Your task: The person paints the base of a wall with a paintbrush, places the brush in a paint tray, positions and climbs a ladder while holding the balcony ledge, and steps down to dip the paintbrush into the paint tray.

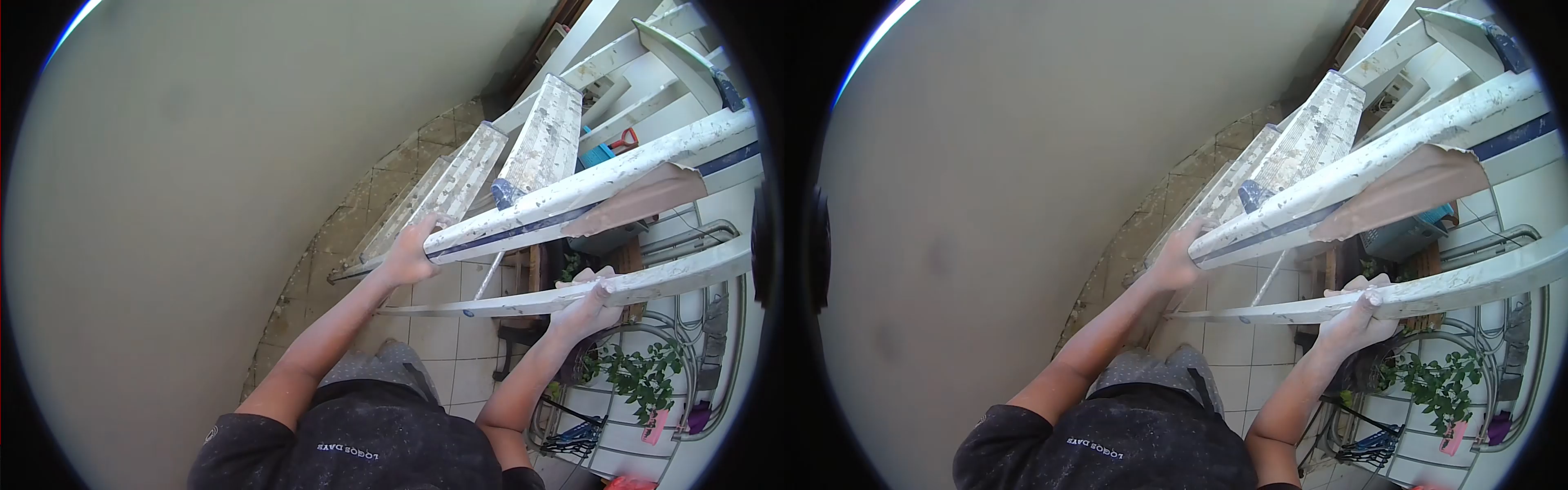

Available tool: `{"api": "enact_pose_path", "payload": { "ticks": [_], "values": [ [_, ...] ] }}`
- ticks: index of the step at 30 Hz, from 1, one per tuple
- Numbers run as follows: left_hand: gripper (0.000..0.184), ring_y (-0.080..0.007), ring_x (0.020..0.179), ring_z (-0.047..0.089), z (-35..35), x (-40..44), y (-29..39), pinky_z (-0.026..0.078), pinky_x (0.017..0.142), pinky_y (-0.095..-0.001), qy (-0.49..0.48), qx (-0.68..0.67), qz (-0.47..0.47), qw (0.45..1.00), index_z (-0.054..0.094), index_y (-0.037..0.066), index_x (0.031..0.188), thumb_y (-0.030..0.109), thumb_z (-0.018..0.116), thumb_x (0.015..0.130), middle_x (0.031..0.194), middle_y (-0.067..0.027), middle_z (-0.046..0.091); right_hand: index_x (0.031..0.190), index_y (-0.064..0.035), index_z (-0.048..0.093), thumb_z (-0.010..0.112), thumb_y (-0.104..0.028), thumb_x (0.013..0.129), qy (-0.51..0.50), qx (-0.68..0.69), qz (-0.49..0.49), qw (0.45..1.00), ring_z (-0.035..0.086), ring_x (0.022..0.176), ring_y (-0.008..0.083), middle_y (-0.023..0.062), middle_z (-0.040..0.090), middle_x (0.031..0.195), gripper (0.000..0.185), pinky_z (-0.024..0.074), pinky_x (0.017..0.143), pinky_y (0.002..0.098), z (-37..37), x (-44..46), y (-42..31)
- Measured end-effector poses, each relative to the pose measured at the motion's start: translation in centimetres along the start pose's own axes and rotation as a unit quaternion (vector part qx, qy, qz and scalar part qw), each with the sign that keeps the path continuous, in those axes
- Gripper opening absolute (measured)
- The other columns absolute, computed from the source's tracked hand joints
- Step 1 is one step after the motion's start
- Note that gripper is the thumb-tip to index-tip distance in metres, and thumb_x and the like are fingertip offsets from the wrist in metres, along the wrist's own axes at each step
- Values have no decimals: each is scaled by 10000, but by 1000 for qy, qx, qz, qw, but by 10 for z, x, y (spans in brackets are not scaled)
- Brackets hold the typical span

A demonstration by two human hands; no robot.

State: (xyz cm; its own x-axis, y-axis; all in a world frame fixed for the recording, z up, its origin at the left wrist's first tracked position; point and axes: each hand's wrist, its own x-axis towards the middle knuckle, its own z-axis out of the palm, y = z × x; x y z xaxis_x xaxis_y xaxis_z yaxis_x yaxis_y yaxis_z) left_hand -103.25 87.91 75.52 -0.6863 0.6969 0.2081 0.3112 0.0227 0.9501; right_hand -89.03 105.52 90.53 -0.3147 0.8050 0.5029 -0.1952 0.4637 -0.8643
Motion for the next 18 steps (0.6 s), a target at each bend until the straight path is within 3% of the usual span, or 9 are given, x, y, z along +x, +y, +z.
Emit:
{"api": "enact_pose_path", "payload": {
  "ticks": [3, 5, 7, 8, 15, 18],
  "values": [
    [576, -288, 967, 671, -22, -1, -5, 493, 859, -330, 4, 10, 30, 999, 542, 30, 1193, 108, 767, 668, 1031, -166, 673, 822, -37, 395, 712, -544, 834, -78, 57, -15, 995, 434, 488, 115, 26, 367, 692, 598, 437, 352, 257, -2, -11, -5],
    [563, -286, 924, 678, -34, -3, -3, 498, 837, -328, -10, -1, 35, 999, 552, 30, 1180, 113, 771, 668, 997, -160, 678, 953, -37, 421, 711, -521, 842, -108, 100, -42, 988, 479, 465, 144, 43, 437, 688, 575, 448, 363, 270, -1, -15, -8],
    [546, -356, 911, 644, -42, -2, -3, 498, 810, -368, -11, 0, 35, 999, 563, 36, 1108, 77, 728, 589, 959, -175, 659, 1034, -41, 411, 714, -510, 844, -106, 149, -38, 982, 493, 455, 152, 49, 462, 677, 590, 453, 364, 284, 19, -26, -24],
    [541, -391, 904, 627, -44, -3, -4, 498, 797, -388, -13, -1, 35, 999, 569, 39, 1072, 58, 707, 550, 940, -183, 650, 1123, -59, 374, 726, -495, 839, -128, 162, 26, 978, 502, 453, 151, 50, 474, 653, 628, 456, 363, 290, 18, -31, -30],
    [431, -400, 831, 628, -37, -6, -13, 499, 731, -414, -28, -54, 23, 998, 616, 28, 962, 76, 694, 541, 843, -190, 638, 1047, -95, 372, 744, -463, 837, -119, 133, 32, 983, 424, 356, 141, 31, 442, 582, 563, 421, 323, 301, 48, -33, -46],
    [356, -397, 804, 632, -27, -15, -11, 500, 705, -419, -41, 5, 45, 998, 630, 24, 894, 77, 691, 548, 810, -194, 632, 1039, -79, 362, 730, -452, 851, -87, 88, 32, 992, 412, 326, 152, 30, 420, 532, 557, 390, 289, 301, 45, -25, -48]
  ]
}}
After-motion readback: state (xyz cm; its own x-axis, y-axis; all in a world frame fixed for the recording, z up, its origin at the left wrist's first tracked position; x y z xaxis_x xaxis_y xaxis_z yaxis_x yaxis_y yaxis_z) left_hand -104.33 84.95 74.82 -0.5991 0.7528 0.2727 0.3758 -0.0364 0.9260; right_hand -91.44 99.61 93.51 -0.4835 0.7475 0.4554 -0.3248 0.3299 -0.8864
